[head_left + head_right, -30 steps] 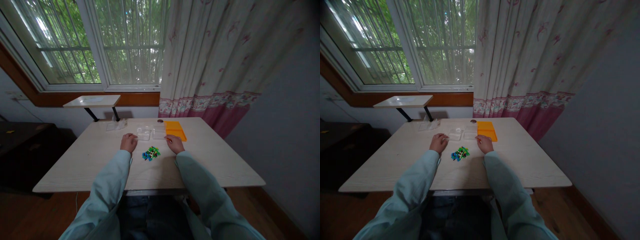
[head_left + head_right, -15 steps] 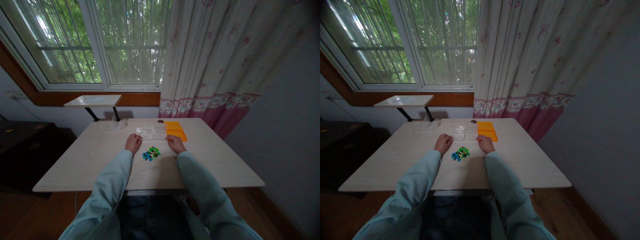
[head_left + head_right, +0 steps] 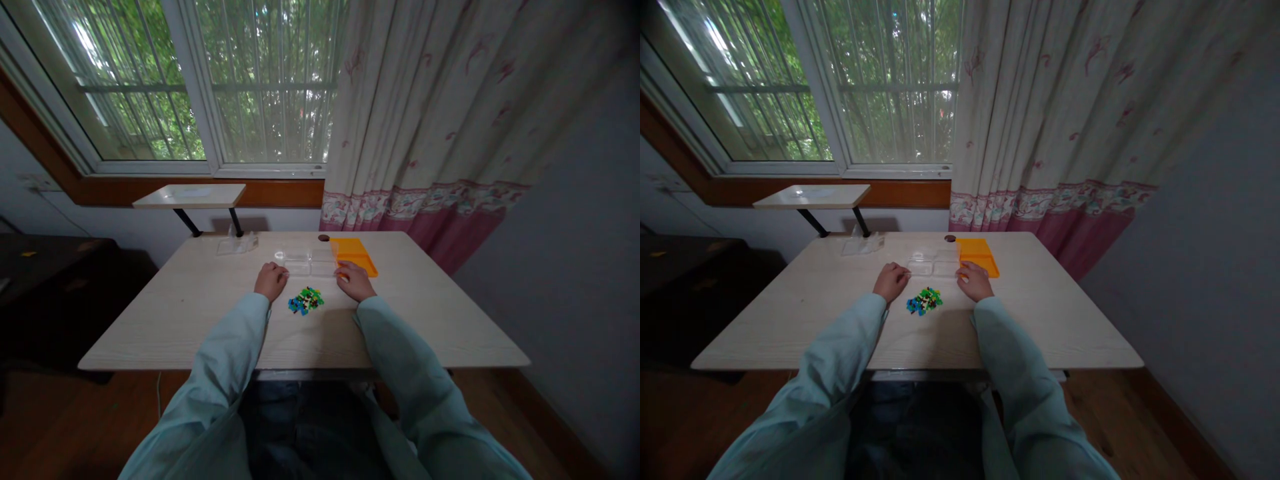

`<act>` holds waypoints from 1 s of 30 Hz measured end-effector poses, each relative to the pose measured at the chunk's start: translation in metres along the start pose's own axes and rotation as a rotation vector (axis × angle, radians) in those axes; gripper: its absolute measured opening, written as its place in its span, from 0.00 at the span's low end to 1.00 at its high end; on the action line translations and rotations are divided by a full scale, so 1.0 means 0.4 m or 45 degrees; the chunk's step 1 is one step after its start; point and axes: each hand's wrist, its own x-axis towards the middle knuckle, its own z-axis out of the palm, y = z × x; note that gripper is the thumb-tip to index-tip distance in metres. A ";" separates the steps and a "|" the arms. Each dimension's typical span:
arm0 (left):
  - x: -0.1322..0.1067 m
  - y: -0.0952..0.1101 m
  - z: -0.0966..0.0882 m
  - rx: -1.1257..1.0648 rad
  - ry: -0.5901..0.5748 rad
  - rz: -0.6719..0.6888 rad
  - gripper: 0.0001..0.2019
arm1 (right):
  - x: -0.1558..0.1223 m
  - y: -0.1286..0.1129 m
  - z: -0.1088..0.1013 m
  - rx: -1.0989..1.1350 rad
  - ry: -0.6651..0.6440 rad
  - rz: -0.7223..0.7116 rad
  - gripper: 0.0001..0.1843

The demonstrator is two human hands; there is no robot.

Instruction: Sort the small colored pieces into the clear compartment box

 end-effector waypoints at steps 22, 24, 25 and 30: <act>0.012 -0.230 -0.143 0.575 0.321 -0.863 0.29 | -0.003 -0.006 -0.006 -0.033 -0.055 0.039 0.22; 0.017 -0.233 -0.141 0.553 0.300 -0.893 0.27 | -0.003 -0.006 -0.005 -0.027 -0.050 0.037 0.21; 0.017 -0.233 -0.141 0.549 0.299 -0.889 0.26 | -0.002 -0.006 -0.005 -0.026 -0.051 0.037 0.21; 0.002 -0.219 -0.156 0.676 0.290 -0.786 0.19 | 0.000 -0.007 -0.006 -0.034 -0.068 0.043 0.22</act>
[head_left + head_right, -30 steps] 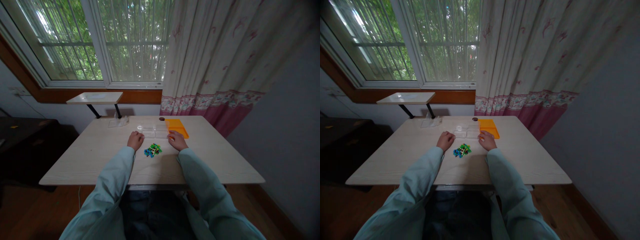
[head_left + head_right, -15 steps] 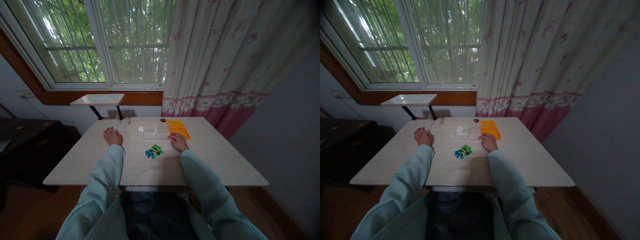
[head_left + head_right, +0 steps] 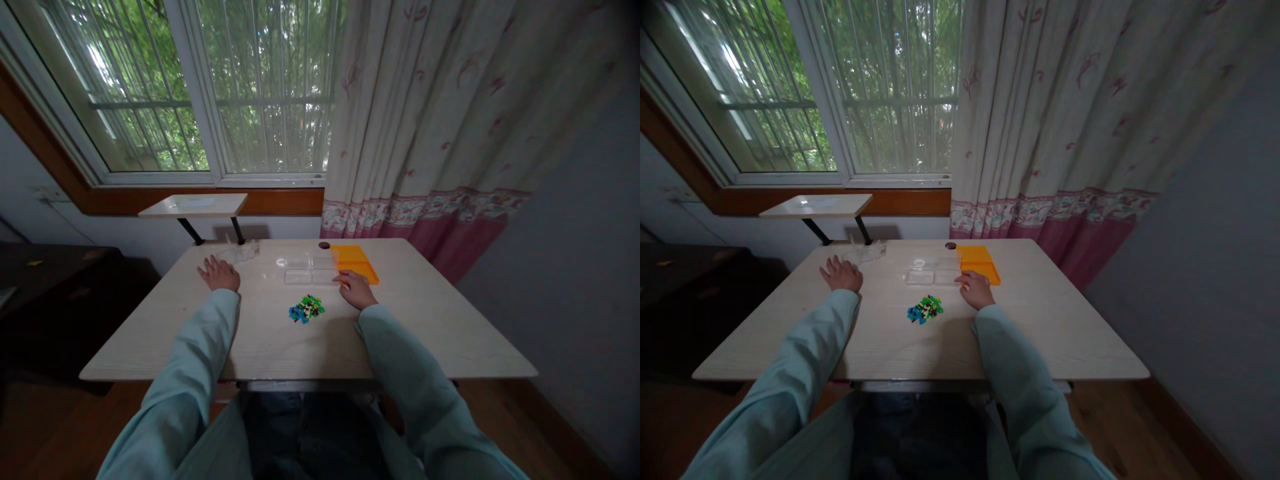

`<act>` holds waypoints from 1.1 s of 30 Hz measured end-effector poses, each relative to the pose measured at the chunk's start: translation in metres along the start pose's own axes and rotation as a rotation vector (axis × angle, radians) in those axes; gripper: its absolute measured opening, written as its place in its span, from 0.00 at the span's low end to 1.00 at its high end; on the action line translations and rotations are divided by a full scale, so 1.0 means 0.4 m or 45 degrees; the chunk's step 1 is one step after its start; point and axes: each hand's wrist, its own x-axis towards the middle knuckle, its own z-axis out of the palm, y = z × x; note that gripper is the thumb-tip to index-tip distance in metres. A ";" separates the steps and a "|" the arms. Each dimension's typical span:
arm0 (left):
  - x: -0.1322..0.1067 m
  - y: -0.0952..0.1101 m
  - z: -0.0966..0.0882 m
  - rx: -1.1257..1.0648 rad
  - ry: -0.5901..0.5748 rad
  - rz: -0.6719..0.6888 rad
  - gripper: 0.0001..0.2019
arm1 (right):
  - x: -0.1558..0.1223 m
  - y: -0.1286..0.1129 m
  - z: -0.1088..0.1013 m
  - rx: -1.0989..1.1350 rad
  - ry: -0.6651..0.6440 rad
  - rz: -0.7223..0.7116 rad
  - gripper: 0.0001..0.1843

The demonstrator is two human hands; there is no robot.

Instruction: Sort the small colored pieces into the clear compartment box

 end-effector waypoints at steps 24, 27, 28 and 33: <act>-0.150 0.223 -0.027 -0.329 -0.364 0.720 0.16 | 0.002 0.004 0.003 0.027 -0.007 0.010 0.20; -0.154 0.223 -0.024 -0.348 -0.330 0.734 0.16 | 0.004 0.007 0.007 0.024 0.024 0.012 0.20; -0.154 0.225 -0.023 -0.352 -0.322 0.741 0.16 | 0.004 0.008 0.008 0.020 0.039 0.016 0.19; -0.156 0.261 -0.015 -0.371 -0.275 0.774 0.15 | 0.006 0.016 0.012 -0.022 0.113 0.079 0.19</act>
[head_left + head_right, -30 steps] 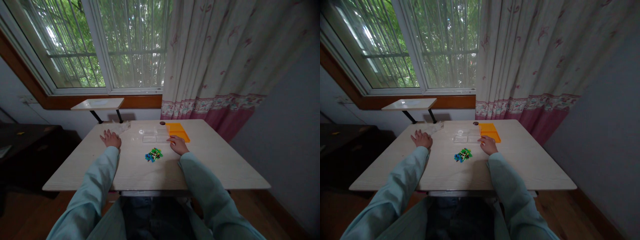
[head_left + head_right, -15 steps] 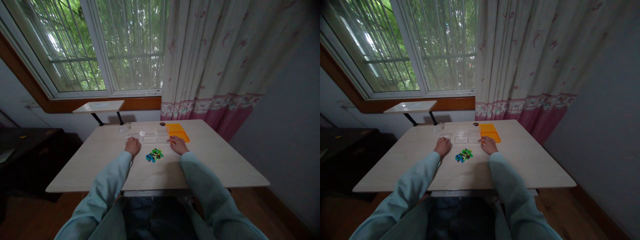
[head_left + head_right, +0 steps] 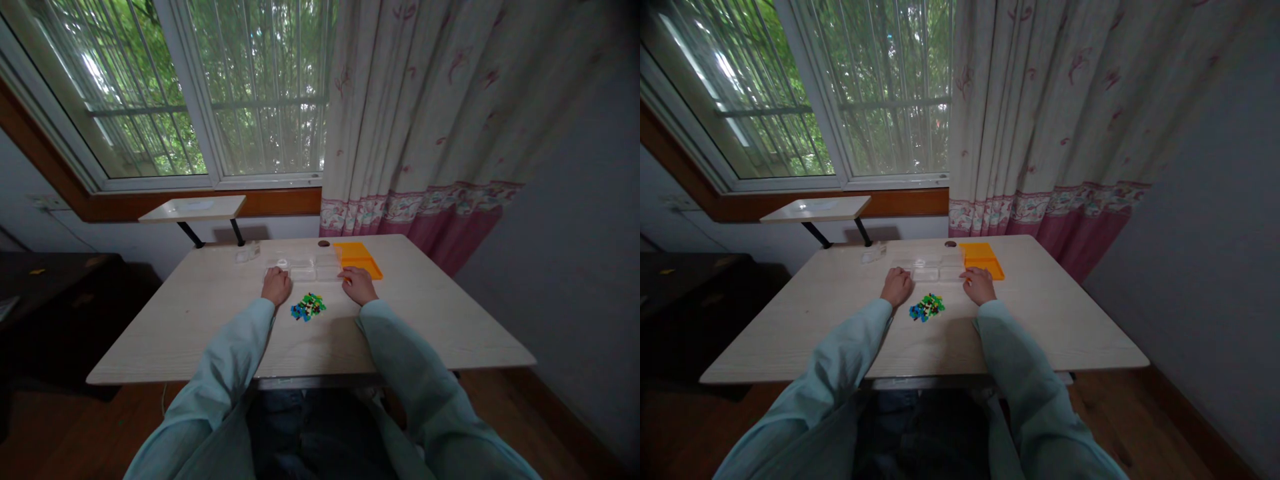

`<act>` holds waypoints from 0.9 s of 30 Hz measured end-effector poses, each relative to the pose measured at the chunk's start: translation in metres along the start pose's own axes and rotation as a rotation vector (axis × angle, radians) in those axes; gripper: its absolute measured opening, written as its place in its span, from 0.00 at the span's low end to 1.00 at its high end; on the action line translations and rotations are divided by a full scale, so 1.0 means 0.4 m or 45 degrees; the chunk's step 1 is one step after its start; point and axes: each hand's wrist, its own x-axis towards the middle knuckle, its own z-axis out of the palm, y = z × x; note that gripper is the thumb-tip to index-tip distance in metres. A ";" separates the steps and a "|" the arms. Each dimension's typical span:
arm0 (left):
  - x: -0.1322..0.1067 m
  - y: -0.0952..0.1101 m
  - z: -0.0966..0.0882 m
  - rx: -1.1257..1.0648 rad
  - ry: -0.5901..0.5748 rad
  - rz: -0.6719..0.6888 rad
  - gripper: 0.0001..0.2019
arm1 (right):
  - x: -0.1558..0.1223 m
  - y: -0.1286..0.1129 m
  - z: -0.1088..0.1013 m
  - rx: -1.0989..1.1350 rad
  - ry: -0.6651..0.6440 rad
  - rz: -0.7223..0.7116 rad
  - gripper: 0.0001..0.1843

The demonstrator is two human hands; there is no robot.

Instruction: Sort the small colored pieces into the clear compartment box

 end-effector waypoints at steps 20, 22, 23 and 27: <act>0.005 -0.248 -0.049 0.000 0.560 -0.583 0.26 | -0.007 -0.003 -0.011 -0.023 0.062 0.101 0.24; 0.009 -0.262 -0.036 0.040 0.520 -0.607 0.27 | -0.006 -0.002 -0.009 -0.019 0.056 0.105 0.24; 0.012 -0.266 -0.028 0.060 0.503 -0.622 0.27 | -0.006 -0.001 -0.008 -0.016 0.052 0.106 0.24; 0.019 -0.276 0.001 0.106 0.428 -0.726 0.27 | -0.008 0.001 -0.007 -0.016 0.041 0.098 0.23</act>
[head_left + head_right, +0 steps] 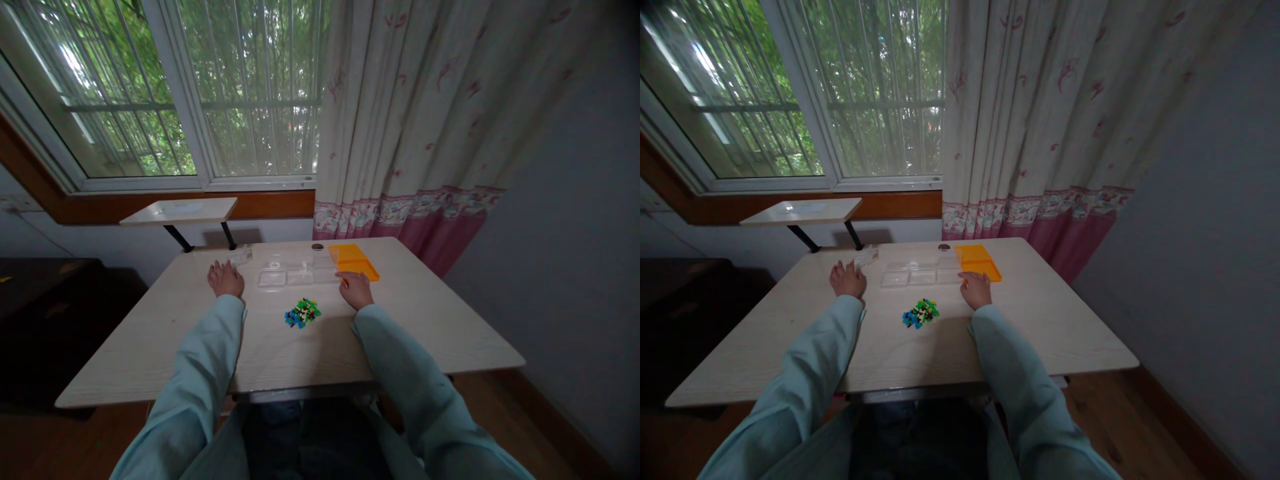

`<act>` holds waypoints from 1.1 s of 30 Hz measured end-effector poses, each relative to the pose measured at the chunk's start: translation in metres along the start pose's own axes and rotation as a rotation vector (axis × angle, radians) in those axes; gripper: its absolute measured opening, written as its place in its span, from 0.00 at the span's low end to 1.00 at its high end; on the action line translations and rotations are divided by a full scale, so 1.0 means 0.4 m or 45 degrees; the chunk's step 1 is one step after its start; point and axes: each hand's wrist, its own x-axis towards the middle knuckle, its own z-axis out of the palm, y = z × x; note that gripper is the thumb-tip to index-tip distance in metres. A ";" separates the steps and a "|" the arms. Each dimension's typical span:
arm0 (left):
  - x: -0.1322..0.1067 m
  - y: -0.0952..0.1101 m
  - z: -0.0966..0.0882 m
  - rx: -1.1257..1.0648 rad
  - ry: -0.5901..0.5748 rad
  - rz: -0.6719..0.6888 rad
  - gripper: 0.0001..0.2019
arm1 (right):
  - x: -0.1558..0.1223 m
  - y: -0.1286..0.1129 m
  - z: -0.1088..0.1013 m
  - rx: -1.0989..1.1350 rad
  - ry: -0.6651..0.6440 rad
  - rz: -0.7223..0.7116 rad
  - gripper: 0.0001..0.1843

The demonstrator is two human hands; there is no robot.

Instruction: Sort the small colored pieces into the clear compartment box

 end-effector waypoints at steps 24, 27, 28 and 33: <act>-0.084 0.002 -0.042 -0.131 -0.267 0.329 0.14 | 0.005 0.011 0.004 -0.011 0.002 -0.018 0.23; -0.109 0.016 -0.048 -0.156 -0.277 0.369 0.15 | 0.003 0.009 0.000 -0.010 -0.007 -0.021 0.23; -0.114 0.019 -0.049 -0.158 -0.275 0.373 0.15 | 0.002 0.008 -0.001 -0.010 -0.009 -0.022 0.22; -0.119 0.019 -0.045 -0.179 -0.283 0.314 0.14 | 0.000 0.005 -0.006 -0.023 -0.007 -0.030 0.22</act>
